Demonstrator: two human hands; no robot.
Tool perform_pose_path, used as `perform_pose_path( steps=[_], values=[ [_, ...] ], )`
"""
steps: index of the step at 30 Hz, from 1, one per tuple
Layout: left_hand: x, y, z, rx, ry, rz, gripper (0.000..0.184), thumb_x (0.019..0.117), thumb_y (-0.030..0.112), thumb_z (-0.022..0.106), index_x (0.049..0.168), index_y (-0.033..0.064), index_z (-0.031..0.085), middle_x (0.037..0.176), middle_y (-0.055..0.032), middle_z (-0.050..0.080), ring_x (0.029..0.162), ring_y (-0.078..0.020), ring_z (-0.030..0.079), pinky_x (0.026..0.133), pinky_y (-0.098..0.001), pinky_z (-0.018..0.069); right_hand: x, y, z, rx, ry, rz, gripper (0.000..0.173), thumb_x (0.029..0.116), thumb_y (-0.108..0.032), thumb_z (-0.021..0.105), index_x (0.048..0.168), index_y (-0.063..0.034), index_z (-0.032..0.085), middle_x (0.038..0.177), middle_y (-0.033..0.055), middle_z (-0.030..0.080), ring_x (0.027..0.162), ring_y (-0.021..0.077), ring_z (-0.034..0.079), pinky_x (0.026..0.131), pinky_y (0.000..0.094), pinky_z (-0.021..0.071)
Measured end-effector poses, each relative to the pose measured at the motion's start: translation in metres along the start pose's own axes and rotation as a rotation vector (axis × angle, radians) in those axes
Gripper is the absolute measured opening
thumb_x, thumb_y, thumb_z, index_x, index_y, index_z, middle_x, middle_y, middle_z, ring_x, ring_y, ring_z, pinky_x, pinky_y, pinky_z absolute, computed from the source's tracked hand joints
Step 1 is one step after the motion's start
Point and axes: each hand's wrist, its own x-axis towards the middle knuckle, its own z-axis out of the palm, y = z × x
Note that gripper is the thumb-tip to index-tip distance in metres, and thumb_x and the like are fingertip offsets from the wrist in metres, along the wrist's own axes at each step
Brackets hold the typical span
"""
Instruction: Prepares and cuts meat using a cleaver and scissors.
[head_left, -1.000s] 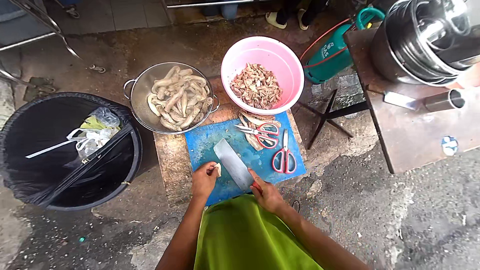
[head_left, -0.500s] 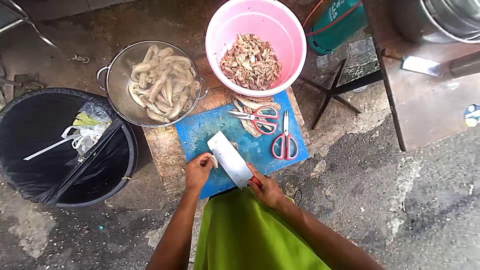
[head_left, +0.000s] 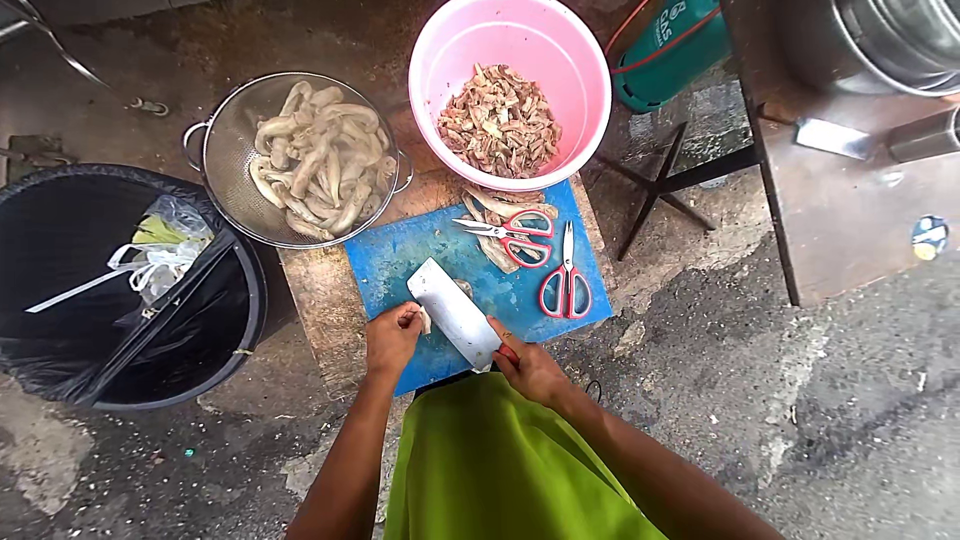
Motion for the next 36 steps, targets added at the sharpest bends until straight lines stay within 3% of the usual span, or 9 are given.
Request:
perform_pose_path(
  steps=[7, 14, 19, 23, 30, 36],
  values=[
    [-0.005, 0.002, 0.006, -0.023, 0.051, -0.032, 0.011, 0.0989, 0.012, 0.069, 0.106, 0.0069, 0.075, 0.098, -0.0102, 0.076, 0.09, -0.0217, 0.074, 0.087, -0.0474, 0.0588, 0.011, -0.009, 0.002, 0.032, 0.048, -0.036, 0.064, 0.1066, -0.029, 0.053, 0.165, -0.0295, 0.025, 0.08, 0.0116, 0.067, 0.069, 0.0262, 0.066, 0.07, 0.0468, 0.0562],
    [-0.018, -0.001, 0.025, -0.073, 0.162, -0.023, 0.012, 0.0965, 0.009, 0.07, 0.107, 0.0045, 0.075, 0.098, -0.012, 0.075, 0.089, -0.0221, 0.074, 0.085, -0.0452, 0.0602, -0.025, 0.019, 0.005, 0.054, -0.051, 0.01, 0.063, 0.1067, -0.034, 0.05, 0.164, -0.0273, 0.025, 0.087, 0.0124, 0.067, 0.077, 0.0269, 0.065, 0.08, 0.0471, 0.055],
    [-0.018, 0.0, 0.028, -0.115, 0.212, -0.034, 0.01, 0.0952, 0.008, 0.072, 0.104, 0.0042, 0.076, 0.094, -0.0114, 0.075, 0.084, -0.0201, 0.074, 0.082, -0.0429, 0.0607, -0.014, 0.007, 0.006, 0.005, -0.078, 0.054, 0.063, 0.108, -0.034, 0.046, 0.165, -0.0296, 0.021, 0.094, 0.0142, 0.069, 0.085, 0.03, 0.068, 0.085, 0.0498, 0.0547],
    [-0.019, 0.001, 0.029, -0.164, 0.231, -0.062, 0.009, 0.0961, 0.009, 0.071, 0.103, 0.004, 0.075, 0.091, -0.0088, 0.076, 0.081, -0.0168, 0.074, 0.079, -0.0397, 0.0614, -0.004, -0.001, 0.009, -0.03, -0.053, 0.037, 0.064, 0.1078, -0.032, 0.047, 0.166, -0.0305, 0.019, 0.092, 0.0147, 0.07, 0.084, 0.0317, 0.069, 0.082, 0.0509, 0.0558],
    [-0.025, -0.001, 0.024, -0.262, 0.14, -0.093, 0.028, 0.0928, 0.0, 0.073, 0.12, 0.0012, 0.069, 0.102, -0.0137, 0.074, 0.086, -0.0214, 0.074, 0.082, -0.0412, 0.0616, 0.004, -0.011, 0.006, -0.026, -0.052, 0.054, 0.065, 0.1075, -0.032, 0.047, 0.165, -0.0333, 0.018, 0.091, 0.0135, 0.07, 0.084, 0.0311, 0.069, 0.081, 0.051, 0.056],
    [-0.028, -0.003, 0.027, -0.379, 0.148, -0.157, 0.031, 0.0903, -0.001, 0.076, 0.12, 0.0033, 0.069, 0.101, -0.0117, 0.074, 0.085, -0.0185, 0.074, 0.081, -0.0371, 0.0622, 0.004, -0.01, 0.006, -0.051, -0.053, 0.056, 0.065, 0.1077, -0.032, 0.047, 0.165, -0.0346, 0.017, 0.09, 0.0127, 0.07, 0.083, 0.0308, 0.069, 0.08, 0.0506, 0.0565]
  ],
)
